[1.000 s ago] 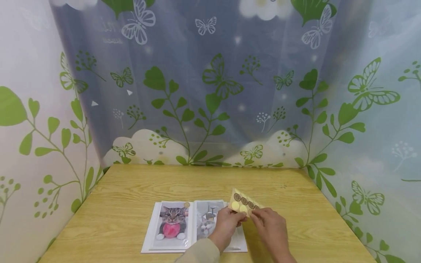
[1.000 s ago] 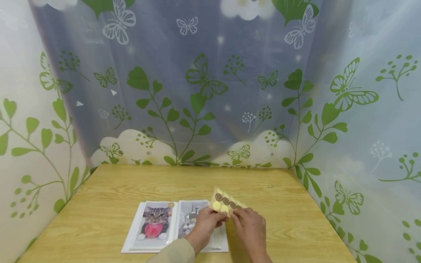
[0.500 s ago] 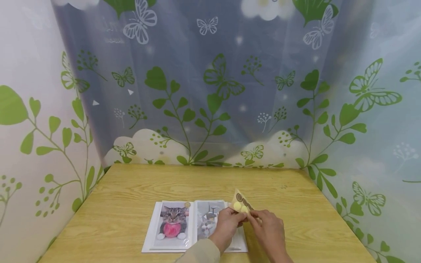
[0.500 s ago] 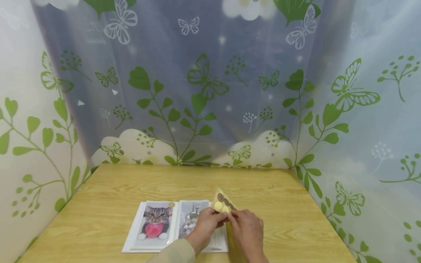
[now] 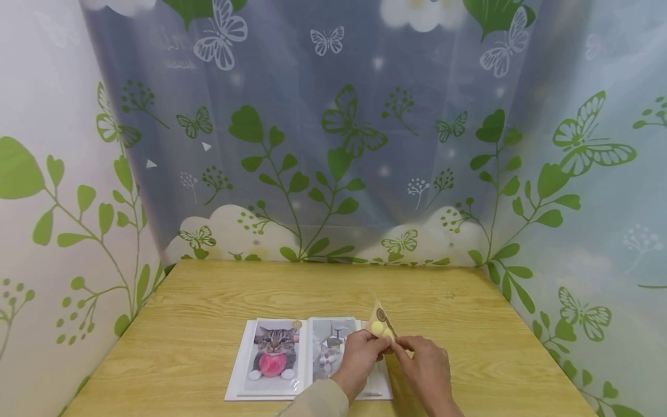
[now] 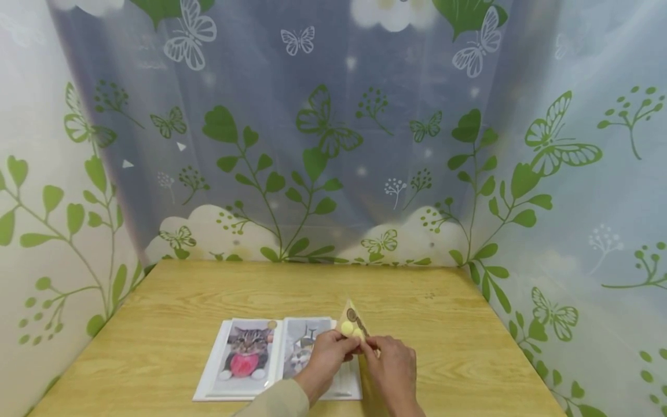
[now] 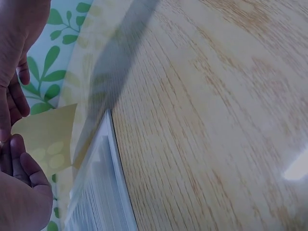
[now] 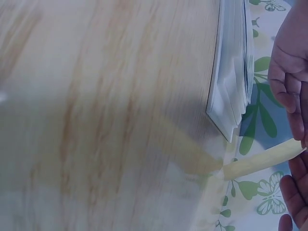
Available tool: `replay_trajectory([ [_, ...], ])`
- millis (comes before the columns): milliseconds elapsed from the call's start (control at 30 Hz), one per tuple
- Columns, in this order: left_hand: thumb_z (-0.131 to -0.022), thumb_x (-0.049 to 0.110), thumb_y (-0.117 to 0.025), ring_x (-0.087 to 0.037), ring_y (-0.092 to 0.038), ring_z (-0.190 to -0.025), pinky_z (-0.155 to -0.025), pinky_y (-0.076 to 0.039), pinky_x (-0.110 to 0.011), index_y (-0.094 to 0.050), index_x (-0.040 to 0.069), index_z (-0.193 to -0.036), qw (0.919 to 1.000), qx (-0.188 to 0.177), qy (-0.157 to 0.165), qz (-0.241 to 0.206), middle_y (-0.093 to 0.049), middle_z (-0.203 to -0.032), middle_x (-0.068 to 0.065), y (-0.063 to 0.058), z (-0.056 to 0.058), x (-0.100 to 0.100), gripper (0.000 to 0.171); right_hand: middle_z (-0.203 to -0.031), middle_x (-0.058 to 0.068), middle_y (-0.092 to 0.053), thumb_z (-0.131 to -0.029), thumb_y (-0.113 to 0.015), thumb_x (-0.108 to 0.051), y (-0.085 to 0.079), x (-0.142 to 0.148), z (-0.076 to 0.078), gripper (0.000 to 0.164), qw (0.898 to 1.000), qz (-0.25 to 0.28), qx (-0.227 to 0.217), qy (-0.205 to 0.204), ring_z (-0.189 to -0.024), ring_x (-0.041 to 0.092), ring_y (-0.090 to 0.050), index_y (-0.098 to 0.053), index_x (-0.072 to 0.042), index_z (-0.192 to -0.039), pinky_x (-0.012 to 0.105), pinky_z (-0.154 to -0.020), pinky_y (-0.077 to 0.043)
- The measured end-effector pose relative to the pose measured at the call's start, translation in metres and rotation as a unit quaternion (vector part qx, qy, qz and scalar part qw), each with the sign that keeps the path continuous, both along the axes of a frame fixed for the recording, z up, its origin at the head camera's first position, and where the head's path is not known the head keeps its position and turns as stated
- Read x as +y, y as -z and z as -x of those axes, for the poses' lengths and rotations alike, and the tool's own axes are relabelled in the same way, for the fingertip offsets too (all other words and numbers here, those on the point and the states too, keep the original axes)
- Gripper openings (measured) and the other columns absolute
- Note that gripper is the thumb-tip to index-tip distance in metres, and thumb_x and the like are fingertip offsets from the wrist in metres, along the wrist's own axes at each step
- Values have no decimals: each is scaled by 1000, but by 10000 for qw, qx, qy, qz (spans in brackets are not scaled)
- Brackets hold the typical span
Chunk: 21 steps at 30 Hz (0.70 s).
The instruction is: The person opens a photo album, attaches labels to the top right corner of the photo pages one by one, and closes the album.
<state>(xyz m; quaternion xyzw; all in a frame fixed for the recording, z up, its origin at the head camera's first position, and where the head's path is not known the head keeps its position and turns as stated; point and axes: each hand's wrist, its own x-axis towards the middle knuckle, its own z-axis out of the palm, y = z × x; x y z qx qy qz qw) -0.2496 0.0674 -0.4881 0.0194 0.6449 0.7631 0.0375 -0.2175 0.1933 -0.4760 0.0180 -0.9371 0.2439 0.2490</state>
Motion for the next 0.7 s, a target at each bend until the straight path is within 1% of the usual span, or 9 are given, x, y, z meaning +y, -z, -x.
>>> replay_trajectory([
  [200,-85,2,-69,-9,-60,-65,-61,-47,-23,-70,-10,-92,10000,74,0,-59,-71,-72,-9,4,1,1,14,-92,5,-76,-89,-75,-26,-1,-1,-1,15,9990,315,-313,92,-87,29,-70,-79,-12,-92,50,-74,-54],
  [333,-84,1,-69,-8,-61,-64,-61,-46,-23,-71,-10,-91,9997,180,76,-136,-71,-71,-7,2,0,0,14,-93,5,-75,-90,-74,-25,-3,-1,-1,16,9971,529,-533,124,-88,29,-70,-79,-11,-94,46,-69,-55],
  [500,-84,2,-70,-7,-61,-64,-60,-45,-22,-71,-9,-90,9997,172,114,-108,-71,-71,-7,0,-1,-2,13,-88,4,-74,-91,-73,-23,-4,-1,-1,15,9949,758,-659,104,-82,25,-69,-79,-10,-94,38,-61,-53],
  [700,-85,1,-68,-8,-62,-65,-60,-46,-23,-69,-10,-92,9997,181,134,-33,-71,-72,-9,-1,-1,-3,13,-83,0,-73,-91,-71,-22,-3,2,-1,13,9918,1002,-777,142,-75,18,-66,-78,-11,-91,33,-58,-50],
])
